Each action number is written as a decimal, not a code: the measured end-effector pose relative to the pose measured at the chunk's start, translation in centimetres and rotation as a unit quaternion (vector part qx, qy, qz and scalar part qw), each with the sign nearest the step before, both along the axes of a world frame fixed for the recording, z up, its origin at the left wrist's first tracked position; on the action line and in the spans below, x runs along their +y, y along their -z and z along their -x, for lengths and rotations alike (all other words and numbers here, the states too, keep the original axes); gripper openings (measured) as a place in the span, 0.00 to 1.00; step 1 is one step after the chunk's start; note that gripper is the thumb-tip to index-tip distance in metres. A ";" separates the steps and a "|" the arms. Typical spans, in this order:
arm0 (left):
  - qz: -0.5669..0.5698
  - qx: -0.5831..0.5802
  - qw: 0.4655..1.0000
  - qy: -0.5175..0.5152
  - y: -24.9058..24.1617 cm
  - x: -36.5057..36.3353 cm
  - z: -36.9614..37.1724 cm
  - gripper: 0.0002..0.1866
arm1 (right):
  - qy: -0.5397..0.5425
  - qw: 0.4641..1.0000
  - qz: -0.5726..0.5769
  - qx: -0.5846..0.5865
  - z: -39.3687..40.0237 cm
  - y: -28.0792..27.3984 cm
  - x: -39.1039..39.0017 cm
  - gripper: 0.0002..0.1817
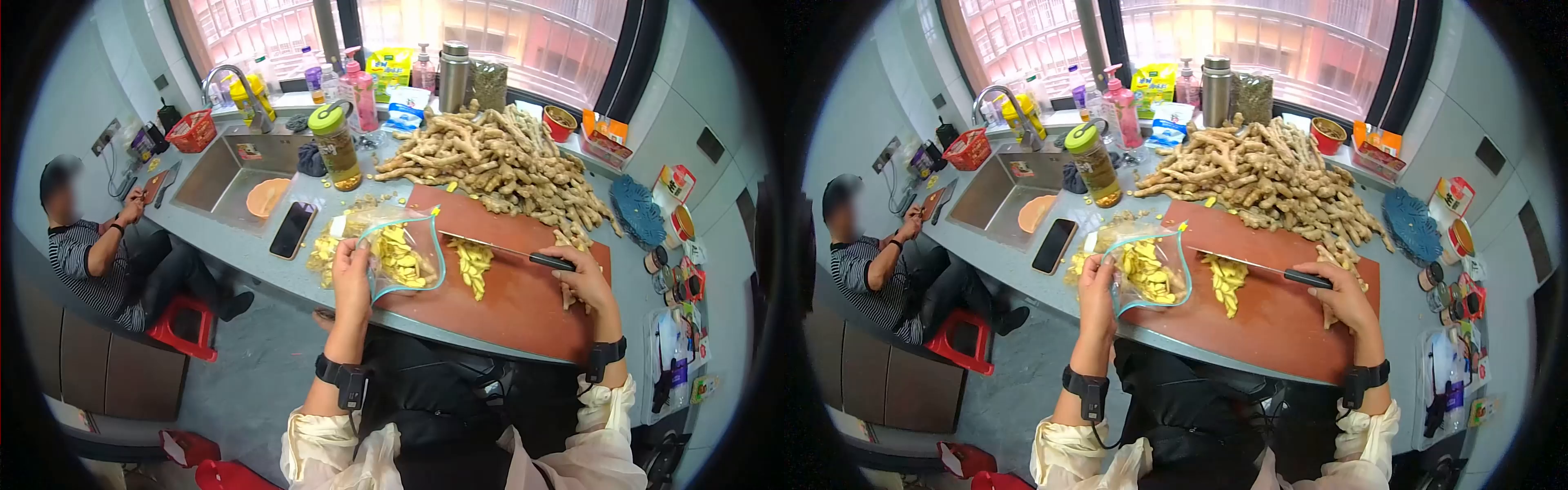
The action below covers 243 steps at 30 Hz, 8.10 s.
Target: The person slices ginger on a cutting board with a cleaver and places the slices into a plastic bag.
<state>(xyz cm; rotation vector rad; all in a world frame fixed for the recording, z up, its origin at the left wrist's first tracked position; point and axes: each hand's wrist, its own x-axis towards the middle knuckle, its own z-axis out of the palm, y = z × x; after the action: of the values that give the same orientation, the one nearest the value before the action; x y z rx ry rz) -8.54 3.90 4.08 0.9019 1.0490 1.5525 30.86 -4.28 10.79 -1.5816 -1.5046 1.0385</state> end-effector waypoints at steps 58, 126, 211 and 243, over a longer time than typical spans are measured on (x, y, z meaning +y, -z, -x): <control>0.060 0.069 0.978 0.189 0.7 -0.4 -5.9 0.18 | 0.156 0.885 0.045 0.437 9.7 3.6 -12.2 0.24; 0.014 0.146 0.986 0.081 4.1 2.6 -5.0 0.08 | 0.198 0.936 -0.014 0.289 8.5 7.7 -8.8 0.28; 0.004 0.047 0.999 0.027 -3.9 3.7 -1.6 0.05 | 0.155 0.942 -0.043 0.295 9.5 3.9 -8.6 0.29; 0.026 0.028 0.990 0.135 4.7 3.0 -2.9 0.21 | 0.107 0.929 0.045 0.351 8.9 7.9 -5.6 0.29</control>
<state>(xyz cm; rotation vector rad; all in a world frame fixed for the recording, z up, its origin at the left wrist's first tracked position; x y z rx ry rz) -5.64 6.88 -0.59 1.0113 0.9589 1.2758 21.98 -9.93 2.94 -1.1972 -0.7871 1.3647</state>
